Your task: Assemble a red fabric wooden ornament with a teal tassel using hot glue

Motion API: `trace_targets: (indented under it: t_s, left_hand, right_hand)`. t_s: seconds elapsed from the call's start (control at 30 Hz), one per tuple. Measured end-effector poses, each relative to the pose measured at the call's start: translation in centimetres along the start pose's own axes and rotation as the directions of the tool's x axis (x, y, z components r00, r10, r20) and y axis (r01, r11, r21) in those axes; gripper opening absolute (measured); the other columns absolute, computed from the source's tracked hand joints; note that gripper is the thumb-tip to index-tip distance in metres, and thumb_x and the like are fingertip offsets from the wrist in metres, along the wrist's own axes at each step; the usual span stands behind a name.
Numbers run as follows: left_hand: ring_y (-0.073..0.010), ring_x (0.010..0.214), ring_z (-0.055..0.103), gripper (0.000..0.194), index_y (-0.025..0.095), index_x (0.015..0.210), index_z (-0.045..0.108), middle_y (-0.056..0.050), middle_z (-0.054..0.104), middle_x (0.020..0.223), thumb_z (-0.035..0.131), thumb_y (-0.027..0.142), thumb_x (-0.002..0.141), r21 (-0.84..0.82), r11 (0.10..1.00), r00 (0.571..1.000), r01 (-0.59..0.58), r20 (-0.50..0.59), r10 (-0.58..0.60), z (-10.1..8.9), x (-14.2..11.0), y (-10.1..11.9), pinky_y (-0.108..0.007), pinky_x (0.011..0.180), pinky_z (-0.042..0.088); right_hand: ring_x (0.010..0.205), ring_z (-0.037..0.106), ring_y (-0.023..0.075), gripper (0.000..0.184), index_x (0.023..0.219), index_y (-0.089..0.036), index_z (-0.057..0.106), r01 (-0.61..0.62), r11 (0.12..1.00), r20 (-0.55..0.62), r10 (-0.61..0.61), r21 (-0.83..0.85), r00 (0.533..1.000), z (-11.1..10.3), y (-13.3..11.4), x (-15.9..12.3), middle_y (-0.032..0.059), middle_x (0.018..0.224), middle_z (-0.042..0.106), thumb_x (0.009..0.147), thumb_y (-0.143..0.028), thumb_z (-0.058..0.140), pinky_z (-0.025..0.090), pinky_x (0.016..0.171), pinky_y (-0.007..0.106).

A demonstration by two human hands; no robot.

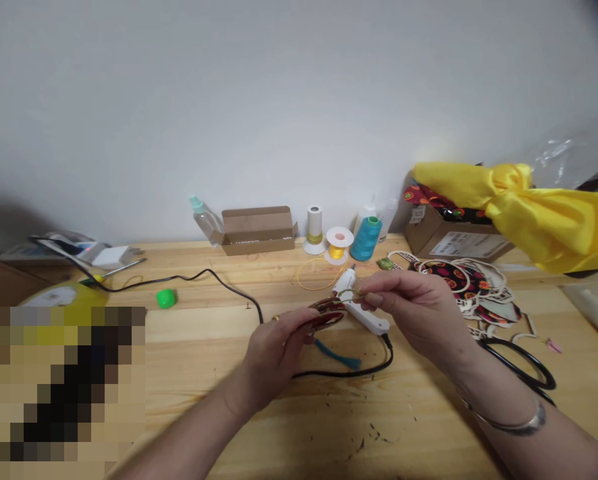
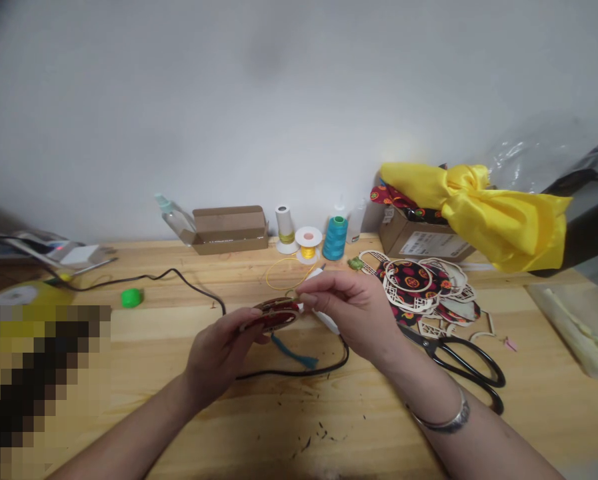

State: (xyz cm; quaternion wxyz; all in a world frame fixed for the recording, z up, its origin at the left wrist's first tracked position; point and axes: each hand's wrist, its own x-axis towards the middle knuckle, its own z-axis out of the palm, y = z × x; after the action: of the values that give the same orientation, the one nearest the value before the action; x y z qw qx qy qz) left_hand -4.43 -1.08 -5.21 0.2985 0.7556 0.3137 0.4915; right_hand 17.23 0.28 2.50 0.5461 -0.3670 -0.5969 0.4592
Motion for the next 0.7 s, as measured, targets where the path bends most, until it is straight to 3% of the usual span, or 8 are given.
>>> trace_targets:
  t_s: [0.33, 0.5, 0.7]
  left_hand:
    - [-0.0158, 0.087, 0.070, 0.041, 0.026, 0.119, 0.051, -0.005, 0.069, 0.109, 0.048, 0.002, 0.086, -0.002, 1.000, 1.000, -0.027, 0.006, 0.027, -0.02, -0.16, -0.22, -0.025, 0.066, 0.061]
    - [-0.0165, 0.084, 0.070, 0.042, 0.025, 0.119, 0.051, -0.005, 0.070, 0.106, 0.049, 0.001, 0.085, -0.017, 0.999, 0.999, -0.042, -0.001, 0.042, 0.10, -0.24, -0.42, -0.025, 0.064, 0.061]
    - [-0.0176, 0.090, 0.069, 0.046, 0.026, 0.122, 0.048, -0.006, 0.068, 0.113, 0.047, -0.001, 0.085, -0.073, 0.996, 0.998, -0.051, 0.020, 0.053, 0.13, -0.19, -0.46, -0.026, 0.063, 0.062]
  right_hand:
    - [0.066, 0.066, 0.0135, 0.010, 0.077, -0.022, 0.071, 0.129, 0.956, 0.018, -0.129, -0.264, 0.991, 0.21, -0.40, -0.09, 0.0002, 0.073, 0.072, 0.074, -0.013, 0.068, 0.055, 0.059, 0.024]
    - [0.068, 0.065, 0.0132, 0.007, 0.080, -0.020, 0.070, 0.106, 0.941, 0.046, -0.096, -0.321, 0.994, 0.30, -0.13, -0.24, 0.0009, 0.075, 0.071, 0.076, -0.015, 0.066, 0.054, 0.063, 0.024]
    - [0.079, 0.066, 0.0136, 0.024, 0.096, -0.022, 0.070, 0.200, 0.892, 0.140, -0.156, -0.405, 0.978, 0.25, 0.53, -0.30, 0.0015, 0.086, 0.072, 0.078, -0.009, 0.063, 0.054, 0.071, 0.024]
